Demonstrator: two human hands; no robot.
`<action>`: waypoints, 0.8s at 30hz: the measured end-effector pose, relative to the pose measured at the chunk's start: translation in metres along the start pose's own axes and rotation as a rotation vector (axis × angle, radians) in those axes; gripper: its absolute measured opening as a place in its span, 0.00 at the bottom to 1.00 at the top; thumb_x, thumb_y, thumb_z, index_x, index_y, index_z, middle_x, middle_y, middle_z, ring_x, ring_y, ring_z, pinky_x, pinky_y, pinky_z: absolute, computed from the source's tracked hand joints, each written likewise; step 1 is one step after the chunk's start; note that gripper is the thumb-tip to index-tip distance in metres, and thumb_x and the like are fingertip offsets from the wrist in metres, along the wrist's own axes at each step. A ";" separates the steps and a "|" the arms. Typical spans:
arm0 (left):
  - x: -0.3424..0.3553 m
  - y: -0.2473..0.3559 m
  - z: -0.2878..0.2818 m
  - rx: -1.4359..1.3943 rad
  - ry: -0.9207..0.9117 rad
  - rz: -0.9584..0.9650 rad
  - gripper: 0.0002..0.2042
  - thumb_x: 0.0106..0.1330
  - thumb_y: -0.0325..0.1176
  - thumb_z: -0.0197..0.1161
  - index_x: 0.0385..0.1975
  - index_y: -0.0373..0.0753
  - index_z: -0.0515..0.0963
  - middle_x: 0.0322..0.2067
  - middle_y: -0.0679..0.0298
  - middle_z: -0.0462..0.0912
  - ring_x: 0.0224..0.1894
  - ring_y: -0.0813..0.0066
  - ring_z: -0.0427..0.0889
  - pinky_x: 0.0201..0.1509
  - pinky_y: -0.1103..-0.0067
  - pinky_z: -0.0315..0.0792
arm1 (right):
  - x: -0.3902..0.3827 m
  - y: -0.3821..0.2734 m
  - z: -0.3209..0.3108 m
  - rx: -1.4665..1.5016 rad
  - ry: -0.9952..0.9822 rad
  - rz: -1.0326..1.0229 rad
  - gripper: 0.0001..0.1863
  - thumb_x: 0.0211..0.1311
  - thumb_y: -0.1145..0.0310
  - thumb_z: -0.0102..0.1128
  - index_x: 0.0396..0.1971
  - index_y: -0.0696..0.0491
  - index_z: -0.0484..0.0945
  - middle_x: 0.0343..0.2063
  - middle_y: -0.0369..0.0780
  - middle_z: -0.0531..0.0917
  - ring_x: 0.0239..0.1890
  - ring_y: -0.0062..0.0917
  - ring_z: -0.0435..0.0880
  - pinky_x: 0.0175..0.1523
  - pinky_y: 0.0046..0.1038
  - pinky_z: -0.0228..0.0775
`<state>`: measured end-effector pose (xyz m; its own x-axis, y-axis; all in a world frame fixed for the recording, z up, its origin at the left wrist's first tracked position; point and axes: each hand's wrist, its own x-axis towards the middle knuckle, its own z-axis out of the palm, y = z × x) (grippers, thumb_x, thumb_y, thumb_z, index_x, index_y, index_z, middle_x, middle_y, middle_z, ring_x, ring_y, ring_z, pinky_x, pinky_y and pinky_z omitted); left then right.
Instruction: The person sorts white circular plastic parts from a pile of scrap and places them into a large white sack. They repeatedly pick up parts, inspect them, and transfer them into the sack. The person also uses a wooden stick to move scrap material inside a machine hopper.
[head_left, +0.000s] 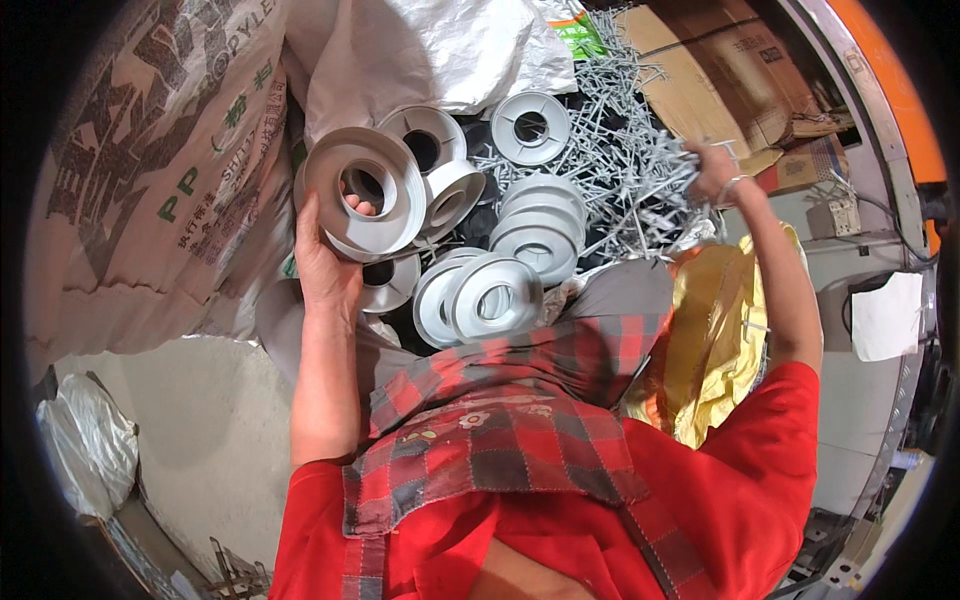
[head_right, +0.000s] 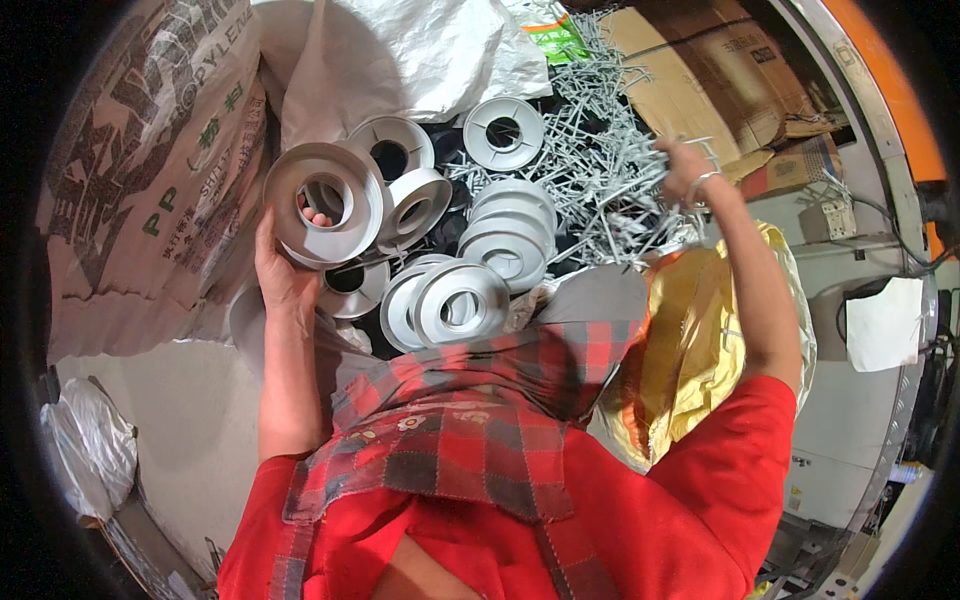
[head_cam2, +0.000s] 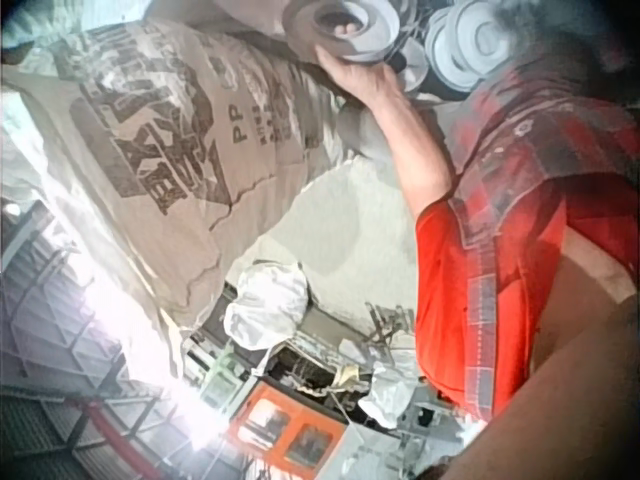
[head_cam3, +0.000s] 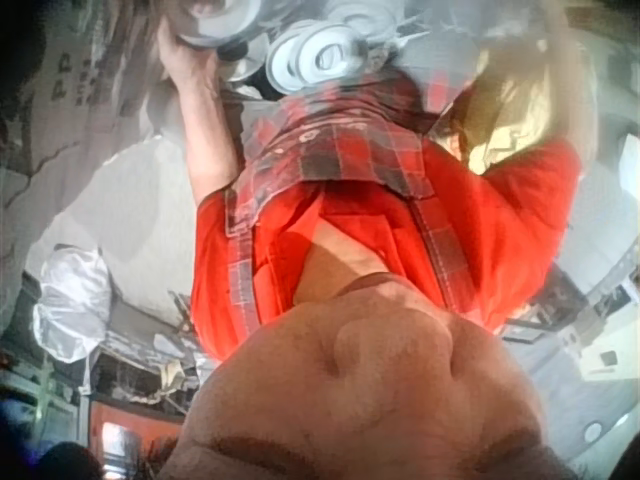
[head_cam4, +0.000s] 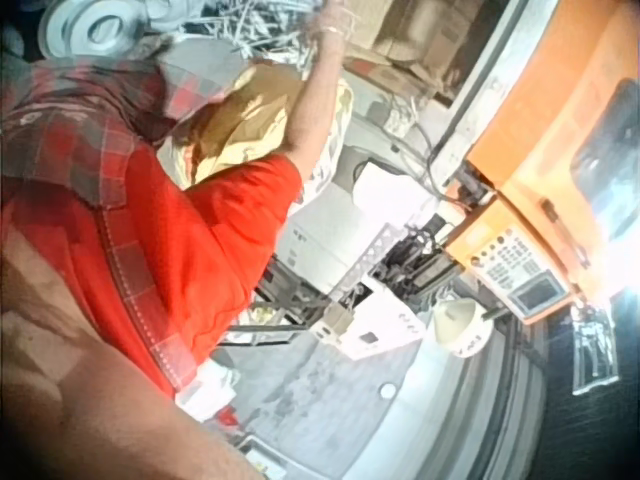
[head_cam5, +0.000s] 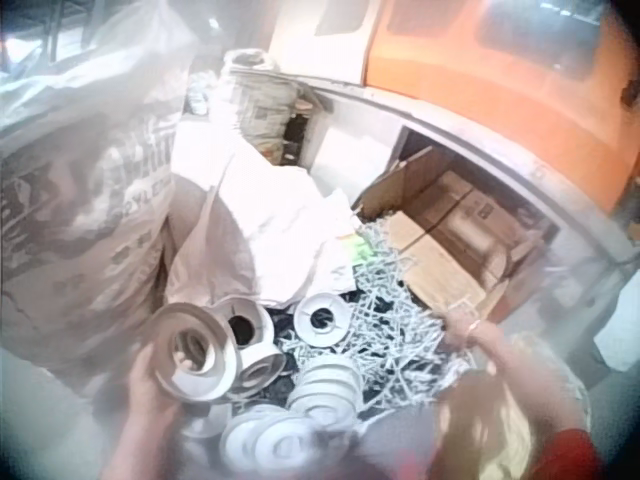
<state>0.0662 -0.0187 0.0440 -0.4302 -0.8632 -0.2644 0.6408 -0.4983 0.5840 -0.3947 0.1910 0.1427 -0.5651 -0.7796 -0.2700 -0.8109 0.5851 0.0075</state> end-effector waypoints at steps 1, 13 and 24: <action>0.000 -0.001 0.001 0.006 0.000 -0.013 0.17 0.65 0.45 0.55 0.44 0.37 0.73 0.30 0.63 0.79 0.33 0.70 0.80 0.43 0.74 0.75 | -0.006 0.023 -0.010 0.050 0.047 0.013 0.40 0.29 0.81 0.64 0.55 0.53 0.69 0.36 0.48 0.80 0.38 0.37 0.81 0.42 0.32 0.75; -0.013 0.007 0.018 0.104 -0.020 -0.076 0.18 0.65 0.46 0.56 0.42 0.36 0.74 0.30 0.62 0.79 0.32 0.71 0.80 0.43 0.75 0.76 | -0.285 0.254 -0.102 0.475 0.287 0.526 0.40 0.39 0.80 0.64 0.60 0.57 0.62 0.36 0.40 0.79 0.31 0.25 0.78 0.31 0.29 0.73; 0.024 -0.014 0.053 0.501 -0.139 0.145 0.19 0.60 0.44 0.64 0.38 0.33 0.74 0.30 0.64 0.79 0.32 0.79 0.77 0.40 0.81 0.71 | -0.095 0.018 -0.035 0.478 0.037 -0.010 0.26 0.54 0.68 0.63 0.54 0.57 0.70 0.37 0.45 0.82 0.38 0.25 0.81 0.43 0.25 0.73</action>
<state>0.0135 -0.0277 0.0701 -0.4616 -0.8844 -0.0695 0.3324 -0.2451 0.9107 -0.3613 0.2674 0.2022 -0.5695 -0.7881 -0.2336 -0.6602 0.6079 -0.4411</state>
